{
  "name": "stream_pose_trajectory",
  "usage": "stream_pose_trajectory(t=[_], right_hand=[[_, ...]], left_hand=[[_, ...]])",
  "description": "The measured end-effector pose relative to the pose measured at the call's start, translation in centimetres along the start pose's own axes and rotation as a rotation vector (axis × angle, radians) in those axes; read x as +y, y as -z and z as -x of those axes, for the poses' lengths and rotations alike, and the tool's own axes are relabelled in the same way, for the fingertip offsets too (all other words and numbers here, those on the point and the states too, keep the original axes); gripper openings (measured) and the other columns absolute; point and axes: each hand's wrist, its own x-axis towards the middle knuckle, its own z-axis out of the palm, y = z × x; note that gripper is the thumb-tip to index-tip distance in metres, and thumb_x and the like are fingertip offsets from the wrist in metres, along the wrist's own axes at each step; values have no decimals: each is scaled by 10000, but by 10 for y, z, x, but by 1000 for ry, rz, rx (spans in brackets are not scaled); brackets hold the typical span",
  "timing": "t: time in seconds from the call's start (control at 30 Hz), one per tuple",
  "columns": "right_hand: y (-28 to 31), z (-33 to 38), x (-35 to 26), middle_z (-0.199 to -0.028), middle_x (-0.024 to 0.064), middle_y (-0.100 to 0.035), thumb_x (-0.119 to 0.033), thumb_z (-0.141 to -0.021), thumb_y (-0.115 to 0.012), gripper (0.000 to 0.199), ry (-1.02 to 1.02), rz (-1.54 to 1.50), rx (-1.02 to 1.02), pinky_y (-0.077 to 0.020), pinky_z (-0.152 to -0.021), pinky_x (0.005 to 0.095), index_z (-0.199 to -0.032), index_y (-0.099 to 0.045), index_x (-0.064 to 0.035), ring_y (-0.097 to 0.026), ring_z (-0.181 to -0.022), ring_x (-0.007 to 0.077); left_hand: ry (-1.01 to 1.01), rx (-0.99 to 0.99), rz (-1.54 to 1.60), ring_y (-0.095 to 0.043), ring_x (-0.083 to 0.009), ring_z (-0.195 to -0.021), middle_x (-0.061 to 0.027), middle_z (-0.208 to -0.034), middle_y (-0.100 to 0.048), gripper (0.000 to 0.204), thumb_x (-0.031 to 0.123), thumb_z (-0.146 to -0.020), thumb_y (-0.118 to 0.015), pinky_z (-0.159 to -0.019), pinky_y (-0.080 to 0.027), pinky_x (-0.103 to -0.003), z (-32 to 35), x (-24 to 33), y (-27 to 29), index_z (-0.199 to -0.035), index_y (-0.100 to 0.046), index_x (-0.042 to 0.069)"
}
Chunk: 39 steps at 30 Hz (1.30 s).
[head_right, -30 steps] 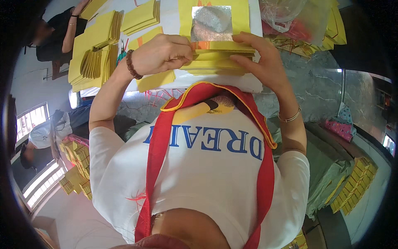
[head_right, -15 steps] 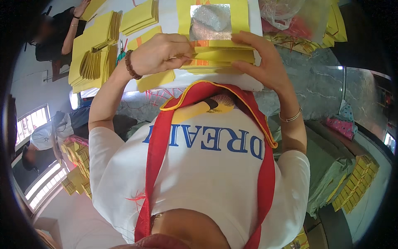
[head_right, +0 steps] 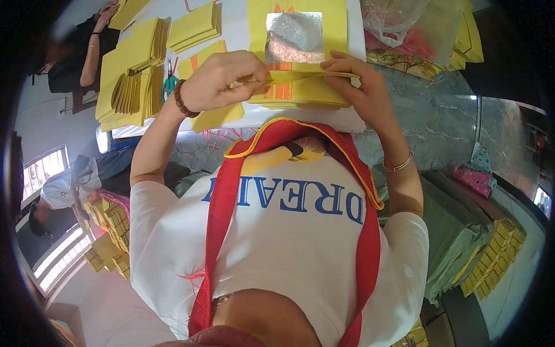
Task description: Stacking and aligning yellow paper sheets with silver foil centers on a workbench.
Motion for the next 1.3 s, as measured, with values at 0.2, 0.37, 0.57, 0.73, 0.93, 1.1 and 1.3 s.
stream_pose_trajectory(t=[0.2,0.37,0.57,0.73,0.93,1.1,1.3], right_hand=[[-2,-1,2,-1050,109,-638,-7,-819,-585,183,-58,-165,65,-361,-983,355,-1001,-593,-25,-486,-1176,271],[5,-2,8,-1115,94,-616,-22,-768,-615,275,52,-33,5,-373,-969,348,-1040,-601,-54,-506,-1156,249],[16,-21,8,-1184,40,-586,-85,-743,-613,353,274,417,-78,-336,-962,361,-1095,-609,-110,-475,-1189,248],[25,-30,6,-1182,29,-588,-83,-729,-589,369,262,432,-181,-339,-930,367,-1096,-605,-119,-473,-1191,246],[22,-34,7,-1148,53,-607,-133,-783,-572,278,224,419,-187,-329,-963,376,-1052,-623,-83,-488,-1168,276],[26,-40,-4,-1184,-10,-586,-127,-748,-612,318,280,630,-202,-339,-941,376,-1064,-623,-156,-515,-1124,225],[25,-26,-52,-1162,-6,-597,-172,-764,-622,286,355,792,-232,-347,-946,391,-1049,-624,-164,-539,-1106,175]], left_hand=[[0,135,204,-477,-285,-1115,-96,-1277,-509,545,94,-700,-685,-934,-369,-370,-1,-10,-5,-1225,-536,98],[-137,117,-259,-521,-257,-1071,-52,-1220,-548,522,32,-640,-662,-917,-382,-380,1,-36,-24,-1152,-575,79],[-160,230,-243,-540,-255,-1057,-70,-1119,-599,441,-8,-681,-574,-886,-415,-357,0,-34,-28,-1112,-594,83],[-129,299,-44,-565,-252,-1023,-82,-1065,-617,369,18,-703,-577,-845,-452,-356,-5,-32,-26,-1067,-608,76],[-150,330,-193,-579,-260,-976,-83,-1041,-622,320,33,-721,-581,-830,-465,-339,-8,-47,-27,-1037,-620,63],[-226,334,-346,-584,-228,-970,-77,-1022,-627,294,53,-707,-591,-801,-480,-319,-12,-38,-20,-998,-633,51],[-241,331,-284,-600,-212,-911,-78,-976,-632,252,79,-707,-596,-764,-490,-313,0,-15,-14,-951,-645,42]])
